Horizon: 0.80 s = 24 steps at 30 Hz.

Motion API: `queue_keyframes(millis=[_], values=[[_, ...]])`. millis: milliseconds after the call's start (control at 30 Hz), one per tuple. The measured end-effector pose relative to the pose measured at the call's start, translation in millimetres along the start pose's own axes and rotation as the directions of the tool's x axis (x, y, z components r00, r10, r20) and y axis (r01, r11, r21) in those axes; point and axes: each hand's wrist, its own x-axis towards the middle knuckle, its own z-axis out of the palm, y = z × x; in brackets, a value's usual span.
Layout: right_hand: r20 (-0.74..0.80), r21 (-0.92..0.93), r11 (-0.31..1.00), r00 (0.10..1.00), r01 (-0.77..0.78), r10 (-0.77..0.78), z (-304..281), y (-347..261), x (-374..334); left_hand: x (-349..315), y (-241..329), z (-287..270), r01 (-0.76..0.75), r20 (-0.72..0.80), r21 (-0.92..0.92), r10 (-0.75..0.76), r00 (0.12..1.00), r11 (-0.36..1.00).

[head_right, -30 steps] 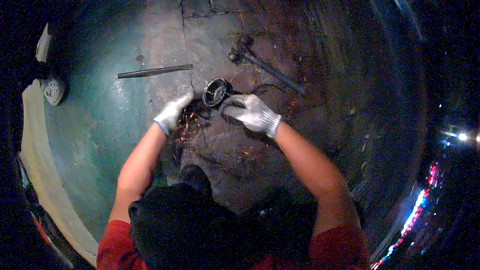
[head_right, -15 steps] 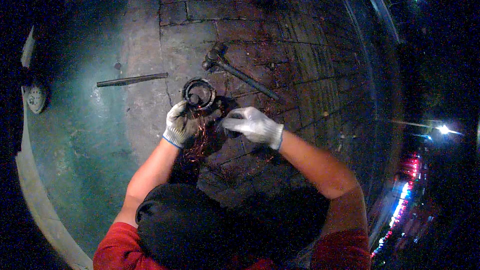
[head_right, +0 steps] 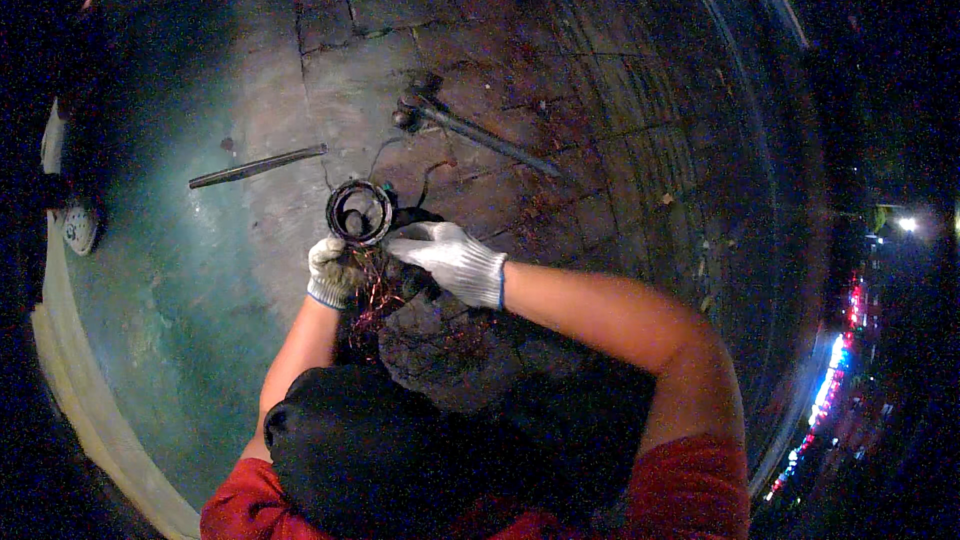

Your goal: The person disassembles an alternator by hand and using a hammer, tapping a metal rod to separate components while kneeling on the ground.

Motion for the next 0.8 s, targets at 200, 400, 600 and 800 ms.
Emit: queue_keyframes(millis=[200, 400, 600, 800], values=[[-0.045, -0.041, 0.998, 0.997, 0.054, -0.056, -16.7, 13.2, 6.9, 1.4, -12.8, -9.2, 0.013, -0.031, 0.095, -0.01, 0.999, 0.995], [0.024, -0.2, 0.979, 0.999, 0.035, -0.031, -31.3, 10.5, 6.5, -1.5, -8.1, -2.8, -0.017, -0.015, 0.244, 0.021, 1.0, 0.97], [0.162, -0.392, 0.891, 0.97, 0.231, -0.181, -53.3, 15.3, 12.8, -8.6, 4.0, -3.3, -0.049, -0.019, 0.477, 0.066, 0.998, 0.878], [0.107, -0.672, 0.734, 0.968, -0.097, 0.226, -33.2, -9.8, 6.6, -0.9, 3.5, 32.6, -0.086, 0.062, -0.041, 0.088, 0.994, 0.995]])
